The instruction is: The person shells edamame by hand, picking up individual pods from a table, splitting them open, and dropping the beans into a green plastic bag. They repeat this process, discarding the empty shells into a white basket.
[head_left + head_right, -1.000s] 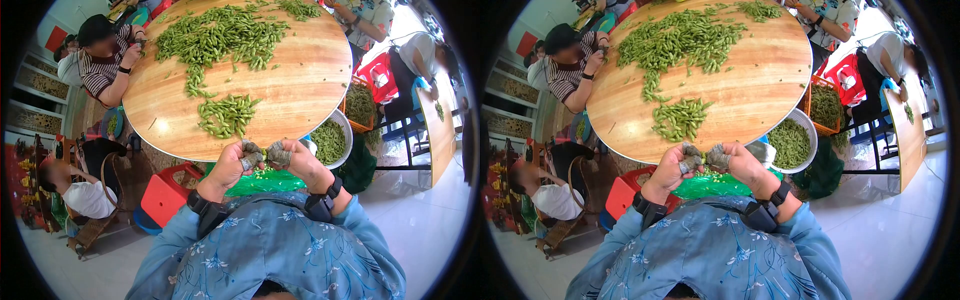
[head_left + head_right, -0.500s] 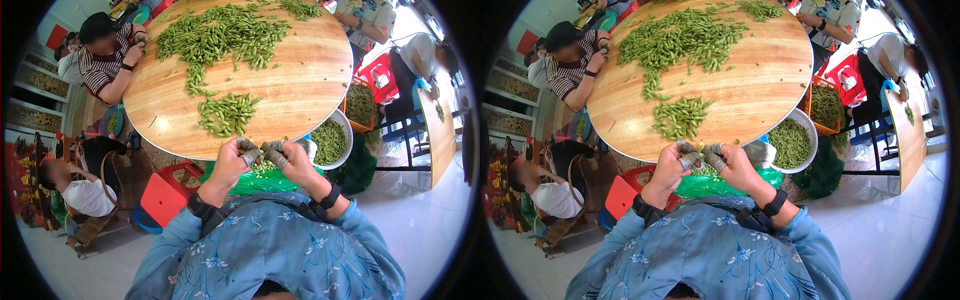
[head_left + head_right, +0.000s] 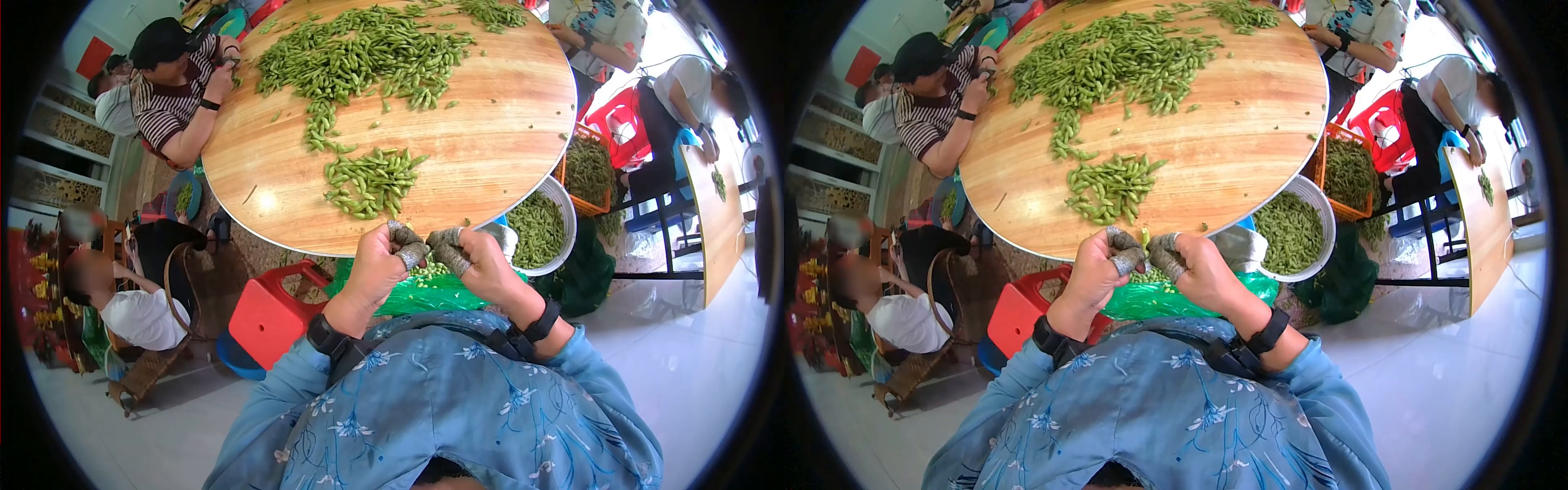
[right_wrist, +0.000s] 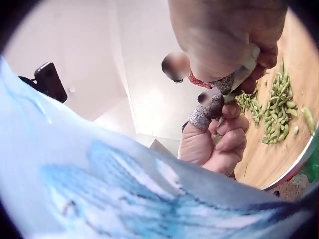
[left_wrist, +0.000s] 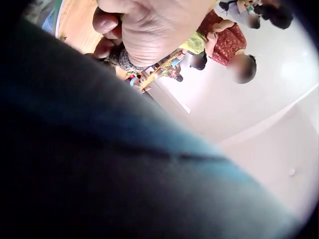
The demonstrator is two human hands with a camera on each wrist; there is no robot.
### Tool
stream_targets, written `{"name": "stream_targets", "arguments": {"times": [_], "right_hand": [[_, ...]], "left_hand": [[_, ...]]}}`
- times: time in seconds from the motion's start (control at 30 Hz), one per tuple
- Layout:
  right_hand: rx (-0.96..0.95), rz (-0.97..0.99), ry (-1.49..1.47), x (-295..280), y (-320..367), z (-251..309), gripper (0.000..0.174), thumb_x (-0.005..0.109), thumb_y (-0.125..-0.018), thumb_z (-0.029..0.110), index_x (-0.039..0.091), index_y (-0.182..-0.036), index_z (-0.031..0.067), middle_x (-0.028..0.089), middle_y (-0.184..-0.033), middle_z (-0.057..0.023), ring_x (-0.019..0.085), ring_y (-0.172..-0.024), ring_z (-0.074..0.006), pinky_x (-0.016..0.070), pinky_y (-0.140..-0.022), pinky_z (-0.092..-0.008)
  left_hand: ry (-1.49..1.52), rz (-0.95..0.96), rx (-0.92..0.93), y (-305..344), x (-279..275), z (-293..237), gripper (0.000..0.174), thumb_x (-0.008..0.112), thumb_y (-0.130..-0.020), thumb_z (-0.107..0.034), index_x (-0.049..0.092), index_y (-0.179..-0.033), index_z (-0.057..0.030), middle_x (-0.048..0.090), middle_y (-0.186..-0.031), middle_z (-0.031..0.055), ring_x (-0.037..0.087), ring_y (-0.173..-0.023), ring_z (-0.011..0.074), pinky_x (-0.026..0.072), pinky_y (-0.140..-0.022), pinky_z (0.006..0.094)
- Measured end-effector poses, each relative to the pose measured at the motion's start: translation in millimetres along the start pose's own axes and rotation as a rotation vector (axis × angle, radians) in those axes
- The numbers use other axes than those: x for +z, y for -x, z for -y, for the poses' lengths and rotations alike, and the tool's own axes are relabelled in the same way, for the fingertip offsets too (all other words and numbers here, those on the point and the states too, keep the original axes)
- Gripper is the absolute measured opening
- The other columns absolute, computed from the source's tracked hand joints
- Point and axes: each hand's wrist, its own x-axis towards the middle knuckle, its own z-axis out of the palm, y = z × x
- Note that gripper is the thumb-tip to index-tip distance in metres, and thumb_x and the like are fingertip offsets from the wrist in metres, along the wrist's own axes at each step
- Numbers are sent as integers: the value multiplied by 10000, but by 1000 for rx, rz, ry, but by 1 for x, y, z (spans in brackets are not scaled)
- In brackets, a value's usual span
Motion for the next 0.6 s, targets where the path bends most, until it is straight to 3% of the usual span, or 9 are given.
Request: {"name": "stream_targets", "arguments": {"times": [0.03, 0.07, 0.13, 0.3, 0.4, 0.47, 0.57, 0.6], "right_hand": [[-21, -7, 24, 1, 1, -3, 36, 509, -703, -34, 525, -735, -32, 498, -638, -199, 427, -539, -272, 376, -528, -334], [-41, -13, 48, 2, 2, -6, 35, 505, -706, -34, 524, -735, -34, 497, -635, -197, 428, -537, -258, 376, -528, -333], [-50, -11, 124, 1, 3, -9, 33, 500, -711, -34, 525, -734, -35, 494, -631, -193, 431, -538, -244, 376, -527, -332], [-83, -26, 245, 0, 2, -5, 42, 492, -715, -35, 528, -735, -42, 488, -619, -195, 444, -550, -207, 378, -528, -327], [-21, 11, 110, -2, 1, -3, 52, 497, -733, -15, 542, -747, -39, 516, -607, -155, 450, -561, -161, 384, -528, -312], [147, 56, -105, -3, 0, -14, 76, 494, -764, 13, 555, -759, -31, 540, -610, -86, 436, -581, -106, 388, -529, -287], [148, 82, -46, -3, -1, -14, 102, 495, -790, 42, 559, -775, -36, 545, -634, -36, 432, -600, -76, 390, -529, -265], [149, 96, -43, -2, -1, -14, 102, 495, -790, 42, 559, -775, -36, 545, -634, -36, 432, -600, -76, 390, -529, -265]], "left_hand": [[0, 9, -15, 1, -1, 0, 105, 570, -711, 36, 505, -782, -4, 550, -675, 38, 509, -575, 75, 393, -491, 193], [2, 7, -14, 1, 1, 1, 105, 570, -711, 36, 505, -782, -4, 550, -675, 38, 509, -575, 75, 393, -491, 193], [-31, -8, 104, 2, 6, 4, 104, 554, -740, 29, 492, -795, -33, 565, -650, 71, 412, -445, 35, 272, -372, 155], [-52, -7, 90, 3, 6, 5, 108, 562, -736, 25, 497, -799, -33, 560, -648, 58, 434, -458, 41, 281, -378, 156], [-23, 4, 25, 2, 3, 6, 105, 569, -735, 18, 501, -796, -34, 558, -658, 52, 453, -479, 46, 293, -387, 153], [20, 16, -27, 1, 1, 8, 101, 572, -736, 13, 504, -792, -35, 559, -669, 49, 467, -499, 48, 302, -395, 149], [40, 25, -41, 1, 0, 15, 107, 580, -739, 3, 511, -810, -36, 565, -710, 45, 497, -573, 51, 347, -446, 148], [-9, 44, 51, 0, 1, 19, 124, 588, -739, -5, 510, -831, -37, 565, -726, 38, 506, -606, 53, 366, -478, 153]]}}
